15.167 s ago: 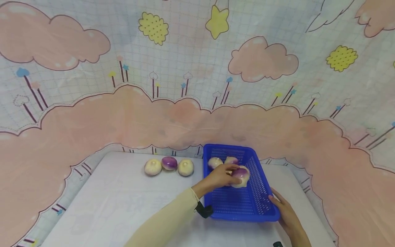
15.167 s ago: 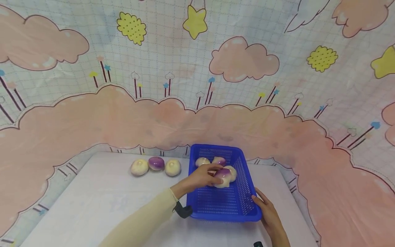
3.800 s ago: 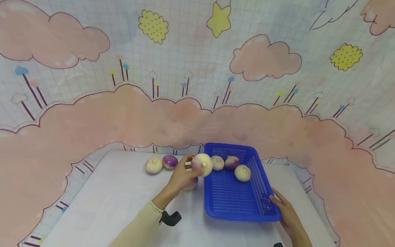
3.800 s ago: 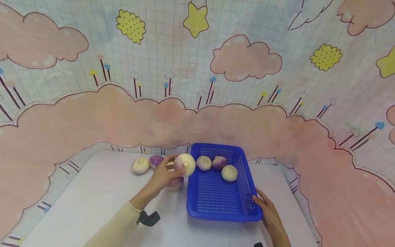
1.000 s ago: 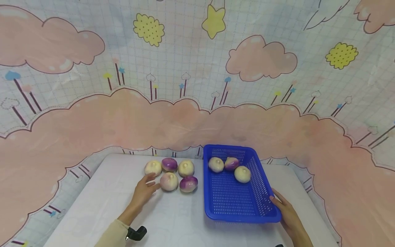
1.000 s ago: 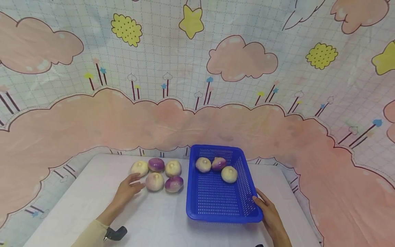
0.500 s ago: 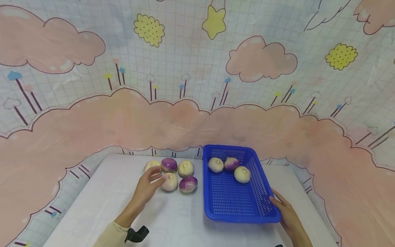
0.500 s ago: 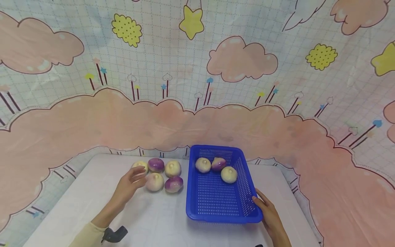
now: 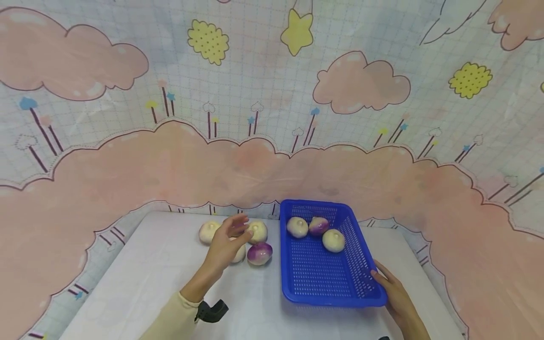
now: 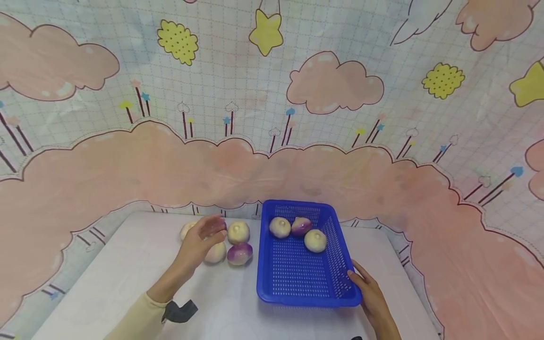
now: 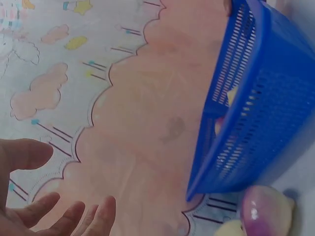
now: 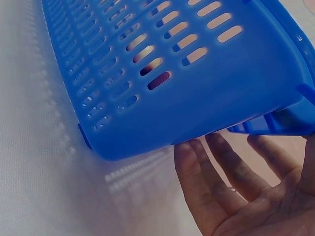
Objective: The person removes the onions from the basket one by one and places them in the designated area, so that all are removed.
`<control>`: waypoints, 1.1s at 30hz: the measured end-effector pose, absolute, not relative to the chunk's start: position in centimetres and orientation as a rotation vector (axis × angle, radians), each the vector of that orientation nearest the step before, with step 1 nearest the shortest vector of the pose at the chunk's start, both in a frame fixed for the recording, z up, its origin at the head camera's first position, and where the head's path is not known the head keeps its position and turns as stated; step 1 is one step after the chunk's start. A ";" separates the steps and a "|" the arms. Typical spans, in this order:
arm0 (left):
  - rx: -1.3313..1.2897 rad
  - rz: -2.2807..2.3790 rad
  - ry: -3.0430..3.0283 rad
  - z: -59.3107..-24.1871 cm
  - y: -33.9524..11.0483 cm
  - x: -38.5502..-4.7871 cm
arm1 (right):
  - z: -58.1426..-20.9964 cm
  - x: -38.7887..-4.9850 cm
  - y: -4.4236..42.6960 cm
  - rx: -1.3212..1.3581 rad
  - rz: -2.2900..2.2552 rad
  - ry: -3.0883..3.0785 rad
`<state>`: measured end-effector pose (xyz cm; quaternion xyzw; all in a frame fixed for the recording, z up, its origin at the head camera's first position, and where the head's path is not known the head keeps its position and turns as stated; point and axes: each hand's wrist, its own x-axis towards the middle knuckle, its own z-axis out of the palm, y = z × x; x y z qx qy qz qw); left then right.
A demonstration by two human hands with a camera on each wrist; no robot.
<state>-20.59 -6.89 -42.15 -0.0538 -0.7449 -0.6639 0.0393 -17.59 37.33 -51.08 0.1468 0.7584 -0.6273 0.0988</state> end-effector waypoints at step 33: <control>-0.308 -2.226 -2.334 -38.5 7.0 -26.6 | -51.1 -17.6 37.6 0.422 -1.860 2.251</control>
